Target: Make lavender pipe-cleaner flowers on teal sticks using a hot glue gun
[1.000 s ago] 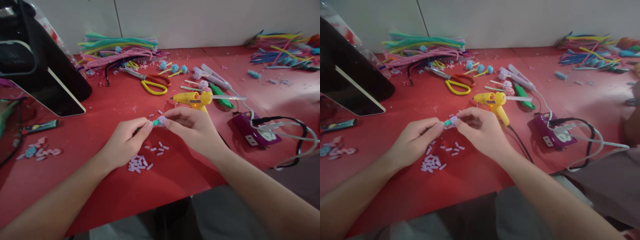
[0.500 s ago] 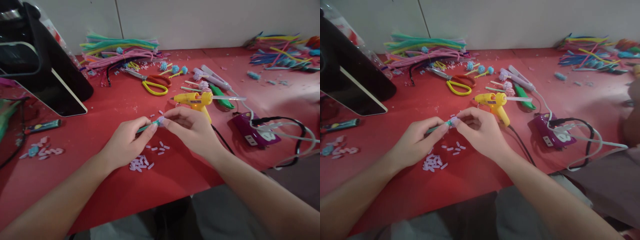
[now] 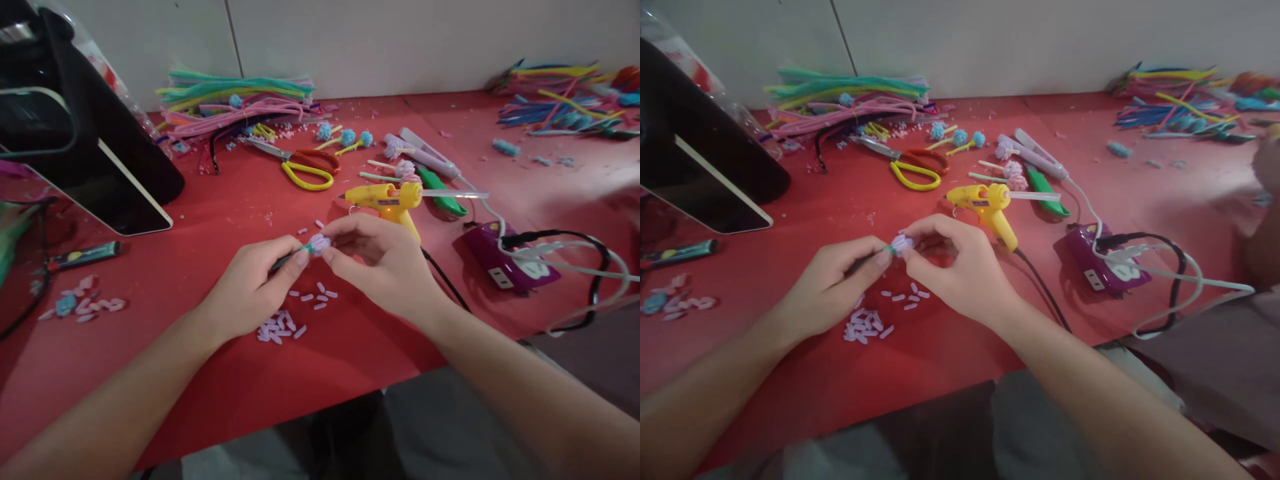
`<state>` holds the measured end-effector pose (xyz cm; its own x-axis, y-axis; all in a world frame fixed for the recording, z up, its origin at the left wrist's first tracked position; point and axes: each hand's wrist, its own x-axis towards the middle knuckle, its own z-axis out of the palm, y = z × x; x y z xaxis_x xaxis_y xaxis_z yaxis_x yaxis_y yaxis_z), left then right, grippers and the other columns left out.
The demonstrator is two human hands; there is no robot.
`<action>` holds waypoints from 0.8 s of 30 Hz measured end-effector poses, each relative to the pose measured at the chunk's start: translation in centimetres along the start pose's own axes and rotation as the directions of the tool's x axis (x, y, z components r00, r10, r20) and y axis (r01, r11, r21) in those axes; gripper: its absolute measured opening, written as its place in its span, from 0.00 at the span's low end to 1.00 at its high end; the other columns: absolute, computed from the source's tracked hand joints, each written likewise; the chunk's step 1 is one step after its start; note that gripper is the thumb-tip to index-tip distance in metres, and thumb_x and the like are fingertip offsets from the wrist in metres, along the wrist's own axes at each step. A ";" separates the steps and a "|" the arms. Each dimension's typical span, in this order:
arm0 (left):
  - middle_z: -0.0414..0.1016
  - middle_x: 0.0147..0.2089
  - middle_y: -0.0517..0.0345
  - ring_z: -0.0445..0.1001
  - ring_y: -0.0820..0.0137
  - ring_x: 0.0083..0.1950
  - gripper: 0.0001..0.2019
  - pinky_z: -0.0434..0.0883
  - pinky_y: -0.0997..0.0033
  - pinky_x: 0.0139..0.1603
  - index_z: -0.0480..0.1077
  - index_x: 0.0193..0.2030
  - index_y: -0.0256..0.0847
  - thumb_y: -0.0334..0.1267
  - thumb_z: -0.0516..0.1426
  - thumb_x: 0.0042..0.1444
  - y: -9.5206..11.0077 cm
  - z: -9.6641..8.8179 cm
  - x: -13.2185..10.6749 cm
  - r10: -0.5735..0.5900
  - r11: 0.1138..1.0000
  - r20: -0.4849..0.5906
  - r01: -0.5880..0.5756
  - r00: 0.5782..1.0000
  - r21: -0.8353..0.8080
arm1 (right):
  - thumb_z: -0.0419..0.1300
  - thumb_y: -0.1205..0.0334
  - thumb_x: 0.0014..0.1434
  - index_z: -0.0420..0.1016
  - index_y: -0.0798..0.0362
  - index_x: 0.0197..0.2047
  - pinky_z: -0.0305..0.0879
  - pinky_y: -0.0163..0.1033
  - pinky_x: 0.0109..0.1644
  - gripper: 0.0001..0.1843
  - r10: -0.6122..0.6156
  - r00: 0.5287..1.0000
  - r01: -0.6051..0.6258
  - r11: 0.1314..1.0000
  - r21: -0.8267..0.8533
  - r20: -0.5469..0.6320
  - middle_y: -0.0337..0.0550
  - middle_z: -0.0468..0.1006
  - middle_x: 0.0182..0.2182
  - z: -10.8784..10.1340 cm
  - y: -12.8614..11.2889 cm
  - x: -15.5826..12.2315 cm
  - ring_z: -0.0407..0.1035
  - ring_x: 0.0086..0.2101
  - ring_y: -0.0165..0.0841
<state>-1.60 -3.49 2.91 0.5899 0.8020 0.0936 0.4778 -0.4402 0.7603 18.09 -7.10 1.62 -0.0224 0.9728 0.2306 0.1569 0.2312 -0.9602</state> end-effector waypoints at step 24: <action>0.61 0.26 0.65 0.61 0.75 0.28 0.17 0.59 0.73 0.29 0.65 0.30 0.40 0.45 0.51 0.70 0.2 0.1 -0.1 -0.031 0.999 0.012 0.031 0.999 -0.030 | 0.69 0.59 0.57 0.79 0.51 0.38 0.76 0.39 0.42 0.07 0.034 0.999 -0.034 0.999 0.001 -0.015 0.41 0.82 0.35 0.1 -0.1 0.1 0.77 0.36 0.33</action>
<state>-1.47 -3.74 2.96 0.5826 0.8103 0.0627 0.4764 -0.4030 0.7814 17.97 -7.04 1.74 -0.0028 0.9797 0.2003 0.1568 0.1983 -0.9675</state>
